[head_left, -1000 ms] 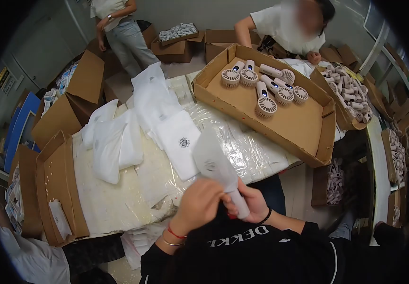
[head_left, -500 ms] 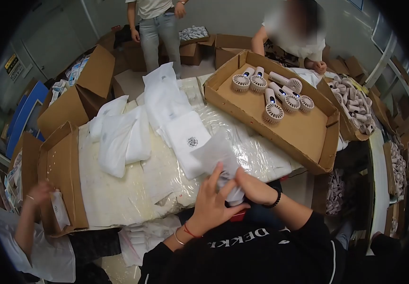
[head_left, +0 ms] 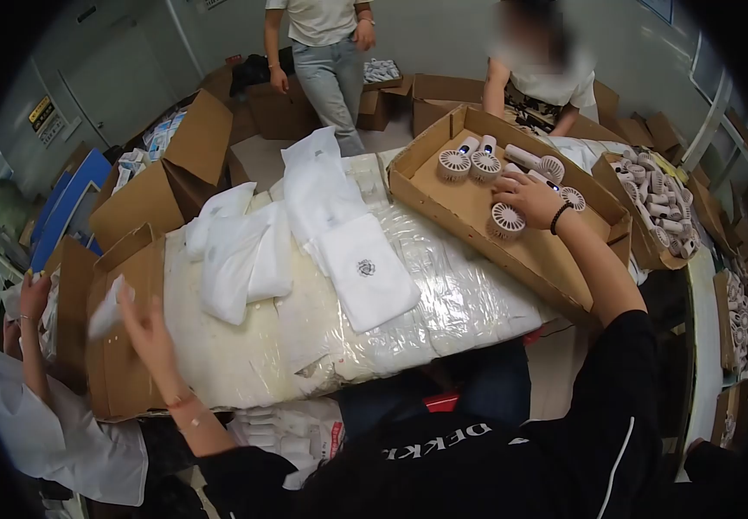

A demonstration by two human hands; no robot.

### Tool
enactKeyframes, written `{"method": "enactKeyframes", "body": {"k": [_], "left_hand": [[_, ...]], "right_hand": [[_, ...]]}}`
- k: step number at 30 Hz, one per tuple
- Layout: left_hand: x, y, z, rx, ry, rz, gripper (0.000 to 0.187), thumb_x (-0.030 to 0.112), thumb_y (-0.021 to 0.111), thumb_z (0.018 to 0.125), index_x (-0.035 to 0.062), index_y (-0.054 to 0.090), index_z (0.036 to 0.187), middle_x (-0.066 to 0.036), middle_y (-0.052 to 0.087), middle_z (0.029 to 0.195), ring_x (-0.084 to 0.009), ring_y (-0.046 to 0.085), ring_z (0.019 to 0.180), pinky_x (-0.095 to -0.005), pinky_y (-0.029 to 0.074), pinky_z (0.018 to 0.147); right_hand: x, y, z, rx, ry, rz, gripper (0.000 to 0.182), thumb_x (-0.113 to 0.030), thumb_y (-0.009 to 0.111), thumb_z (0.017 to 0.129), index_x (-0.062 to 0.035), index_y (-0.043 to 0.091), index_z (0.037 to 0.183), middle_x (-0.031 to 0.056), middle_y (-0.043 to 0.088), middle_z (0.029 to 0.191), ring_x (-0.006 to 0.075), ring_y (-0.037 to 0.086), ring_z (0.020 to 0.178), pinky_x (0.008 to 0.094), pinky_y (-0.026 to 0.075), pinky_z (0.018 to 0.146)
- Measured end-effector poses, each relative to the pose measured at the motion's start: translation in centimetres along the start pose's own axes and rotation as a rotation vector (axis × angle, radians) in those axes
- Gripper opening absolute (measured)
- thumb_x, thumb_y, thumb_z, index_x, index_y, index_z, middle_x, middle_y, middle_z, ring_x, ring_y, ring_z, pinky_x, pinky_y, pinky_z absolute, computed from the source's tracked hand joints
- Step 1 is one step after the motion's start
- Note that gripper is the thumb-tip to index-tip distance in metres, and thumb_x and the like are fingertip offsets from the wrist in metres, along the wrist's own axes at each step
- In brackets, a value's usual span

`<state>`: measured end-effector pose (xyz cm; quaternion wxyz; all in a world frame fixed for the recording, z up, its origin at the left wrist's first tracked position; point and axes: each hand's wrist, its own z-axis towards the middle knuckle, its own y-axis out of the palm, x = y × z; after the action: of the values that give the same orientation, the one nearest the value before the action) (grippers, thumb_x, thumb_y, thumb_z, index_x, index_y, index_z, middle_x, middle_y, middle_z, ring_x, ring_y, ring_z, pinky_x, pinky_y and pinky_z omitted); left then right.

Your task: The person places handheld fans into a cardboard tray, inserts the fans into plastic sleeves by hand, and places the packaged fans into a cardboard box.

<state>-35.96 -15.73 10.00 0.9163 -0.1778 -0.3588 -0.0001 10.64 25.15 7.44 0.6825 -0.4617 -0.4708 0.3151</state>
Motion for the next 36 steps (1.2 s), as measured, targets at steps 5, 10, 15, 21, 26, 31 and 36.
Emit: {"method": "enactKeyframes", "body": {"k": [5,10,15,21,26,31,36], "left_hand": [[6.7,4.3,-9.6,-0.553,0.173,0.008,0.048,0.007,0.065,0.079,0.003,0.049,0.124,-0.015,0.046,0.132,-0.0286,0.042,0.123,-0.0365,0.035,0.098],[9.2,9.3,-11.0,-0.832,0.267,-0.154,0.029,0.009,0.066,0.076,0.0046,0.061,0.104,-0.013,0.055,0.118,-0.032,0.047,0.115,-0.0394,0.039,0.095],[9.8,13.8,-10.5,-1.022,0.36,-0.23,0.023,0.012,0.07,0.073,0.0049,0.06,0.092,-0.008,0.057,0.098,-0.0241,0.053,0.097,-0.0336,0.042,0.086],[8.9,16.5,-10.6,-1.162,0.238,-0.278,0.017,0.013,0.07,0.073,0.004,0.059,0.082,-0.007,0.055,0.082,-0.0226,0.052,0.081,-0.0318,0.044,0.074],[8.8,16.6,-11.1,-1.082,0.205,-0.283,0.012,0.012,0.067,0.076,0.0034,0.058,0.078,-0.007,0.054,0.074,-0.0214,0.051,0.072,-0.0309,0.043,0.066],[13.3,13.1,-11.8,-1.013,0.125,-0.295,0.009,0.01,0.064,0.078,0.0032,0.059,0.079,-0.007,0.054,0.073,-0.021,0.05,0.068,-0.0297,0.041,0.063],[12.9,10.4,-13.6,-0.961,0.073,-0.442,0.005,0.003,0.063,0.079,0.0026,0.059,0.082,-0.006,0.054,0.074,-0.0194,0.048,0.064,-0.0273,0.04,0.061]], "right_hand": [[-1.9,-4.8,1.2,-0.105,0.557,0.365,0.044,-0.01,0.064,0.068,-0.008,0.049,0.109,0.0168,0.059,0.096,0.0312,0.06,0.091,0.0409,0.048,0.076],[-3.9,-8.2,0.1,0.28,0.666,1.19,0.035,-0.023,0.064,0.084,-0.0044,0.042,0.105,0.0078,0.058,0.081,0.0184,0.062,0.073,0.0299,0.049,0.065],[-11.3,-10.0,-3.9,0.39,0.377,1.77,0.047,-0.018,0.062,0.087,-0.0045,0.037,0.124,0.0062,0.055,0.091,0.0136,0.06,0.075,0.0266,0.049,0.066],[-17.9,-7.2,-7.5,0.125,0.513,1.921,0.059,-0.012,0.063,0.085,-0.0062,0.031,0.134,0.0053,0.057,0.095,0.0094,0.056,0.068,0.0219,0.045,0.056],[-22.4,-4.5,-6.5,-0.321,0.288,2.282,0.074,-0.02,0.056,0.09,-0.0125,0.007,0.145,0.0165,0.062,0.086,0.0133,0.053,0.053,0.0232,0.045,0.05],[-26.6,-3.1,-3.3,-0.425,-0.063,2.758,0.068,-0.029,0.052,0.093,-0.0149,0.01,0.144,0.0175,0.06,0.087,0.0124,0.052,0.05,0.0216,0.043,0.045],[-28.8,-0.9,-3.8,-0.597,-0.184,3.056,0.067,-0.035,0.053,0.091,-0.0161,0.014,0.142,0.0158,0.055,0.088,0.0151,0.051,0.046,0.0223,0.04,0.037]]}}
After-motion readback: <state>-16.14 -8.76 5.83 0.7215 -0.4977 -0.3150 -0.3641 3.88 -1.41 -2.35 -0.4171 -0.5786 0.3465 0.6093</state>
